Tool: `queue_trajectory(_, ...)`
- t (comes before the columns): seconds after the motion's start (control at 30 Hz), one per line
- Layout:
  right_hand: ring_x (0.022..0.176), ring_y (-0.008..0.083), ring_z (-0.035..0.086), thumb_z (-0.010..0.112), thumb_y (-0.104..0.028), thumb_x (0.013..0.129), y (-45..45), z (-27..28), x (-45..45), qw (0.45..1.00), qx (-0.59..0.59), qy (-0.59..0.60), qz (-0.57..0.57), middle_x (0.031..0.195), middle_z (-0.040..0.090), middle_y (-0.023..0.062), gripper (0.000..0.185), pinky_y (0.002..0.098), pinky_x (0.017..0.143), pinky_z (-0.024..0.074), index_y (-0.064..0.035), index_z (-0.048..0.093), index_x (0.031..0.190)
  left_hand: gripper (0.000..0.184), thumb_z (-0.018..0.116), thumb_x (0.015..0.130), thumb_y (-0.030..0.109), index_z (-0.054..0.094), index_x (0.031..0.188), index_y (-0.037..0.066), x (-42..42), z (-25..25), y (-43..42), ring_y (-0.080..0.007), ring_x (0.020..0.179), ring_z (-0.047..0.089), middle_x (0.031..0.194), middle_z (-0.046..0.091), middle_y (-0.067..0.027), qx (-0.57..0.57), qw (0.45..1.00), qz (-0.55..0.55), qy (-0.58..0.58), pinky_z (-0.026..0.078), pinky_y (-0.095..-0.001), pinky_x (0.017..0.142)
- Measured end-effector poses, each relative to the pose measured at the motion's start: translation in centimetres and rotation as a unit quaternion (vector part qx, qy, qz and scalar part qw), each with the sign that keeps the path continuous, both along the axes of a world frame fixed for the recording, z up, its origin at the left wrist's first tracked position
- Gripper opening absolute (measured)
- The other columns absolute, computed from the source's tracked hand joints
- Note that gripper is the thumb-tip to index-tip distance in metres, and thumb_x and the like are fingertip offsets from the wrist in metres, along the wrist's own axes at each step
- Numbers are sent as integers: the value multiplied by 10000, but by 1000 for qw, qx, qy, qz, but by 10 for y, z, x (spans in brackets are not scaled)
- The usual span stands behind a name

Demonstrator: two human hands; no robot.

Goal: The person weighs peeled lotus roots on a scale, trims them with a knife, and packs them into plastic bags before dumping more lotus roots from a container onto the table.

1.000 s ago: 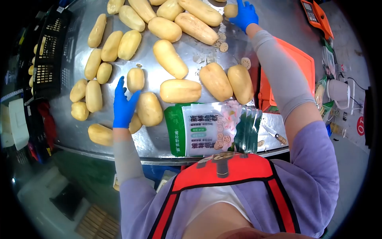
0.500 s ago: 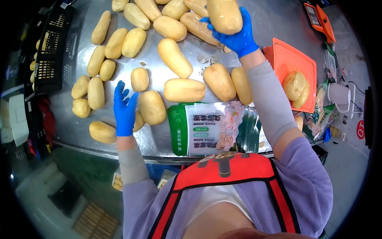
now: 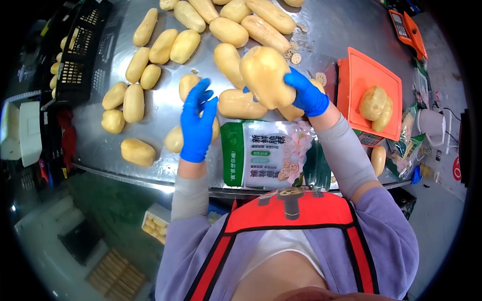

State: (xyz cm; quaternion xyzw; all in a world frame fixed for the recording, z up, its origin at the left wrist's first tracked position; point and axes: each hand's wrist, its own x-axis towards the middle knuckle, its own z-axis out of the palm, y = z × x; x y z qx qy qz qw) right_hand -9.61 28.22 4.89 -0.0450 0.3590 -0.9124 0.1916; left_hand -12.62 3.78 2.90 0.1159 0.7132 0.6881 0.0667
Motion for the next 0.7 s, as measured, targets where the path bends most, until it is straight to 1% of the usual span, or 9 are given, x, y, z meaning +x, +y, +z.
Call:
queue_trajectory(0.07,1175,206,457,540,-253,835,-7,0,10,996,74,40,-23,1278,468,123,586,316,997,350,13,355,1324,413,573,822,10,495,1227,35,7,17,15,-121,981,511,1138,534,-55,56,998,-23,-18,421,-253,854)
queue_trajectory(0.13,1189,183,437,565,-224,821,-13,9,18,998,60,16,-25,1286,463,106,597,299,1006,329,10,357,1329,443,592,809,18,485,1239,40,10,27,25,-140,1042,497,1168,525,-73,70,996,-42,-23,420,-271,875)
queue_trajectory(0.2,1176,176,442,584,-217,807,-16,12,23,988,149,36,-13,1280,463,102,617,296,997,336,6,352,1334,477,606,801,27,462,1255,38,15,31,33,-158,1080,484,1202,504,-83,73,996,-48,-18,414,-290,896)
queue_trajectory(0.33,1167,177,444,619,-285,806,-25,15,30,973,223,44,-35,1260,472,107,657,302,984,347,11,352,1329,594,641,776,55,374,1306,31,27,31,45,-209,1164,443,1287,433,-106,106,991,-82,-8,383,-348,958)
queue_trajectory(0.4,1169,182,442,623,-306,807,-31,6,34,966,247,58,-50,1257,472,114,670,306,984,348,7,346,1332,609,623,782,53,336,1319,24,31,26,47,-224,1184,423,1306,409,-117,68,993,-97,-5,358,-355,987)
queue_trajectory(0.47,1170,187,441,626,-327,809,-41,5,37,959,265,78,-57,1255,473,120,684,311,985,349,3,340,1335,531,525,815,51,351,1314,12,36,25,52,-226,1184,414,1317,402,-128,103,992,-68,-7,336,-344,1006)
queue_trajectory(0.6,1184,215,432,639,-352,797,-58,1,47,936,337,44,-95,1267,457,142,731,333,992,343,-20,306,1356,435,469,844,95,387,1264,16,39,20,50,-229,1194,397,1284,437,-126,56,998,-29,-3,309,-341,1020)
queue_trajectory(0.63,1185,227,435,649,-363,785,-61,-6,49,919,371,71,-115,1270,455,150,752,339,993,341,-21,304,1358,347,441,866,90,449,1203,7,39,15,52,-208,1134,446,1246,471,-119,108,994,-3,-22,347,-328,979)
queue_trajectory(0.7,1194,258,433,665,-400,756,-69,-10,53,896,415,100,-123,1277,448,175,803,350,992,337,-28,298,1365,289,467,865,84,507,1138,-2,33,6,43,-185,1082,482,1176,515,-105,81,995,16,-49,373,-309,942)
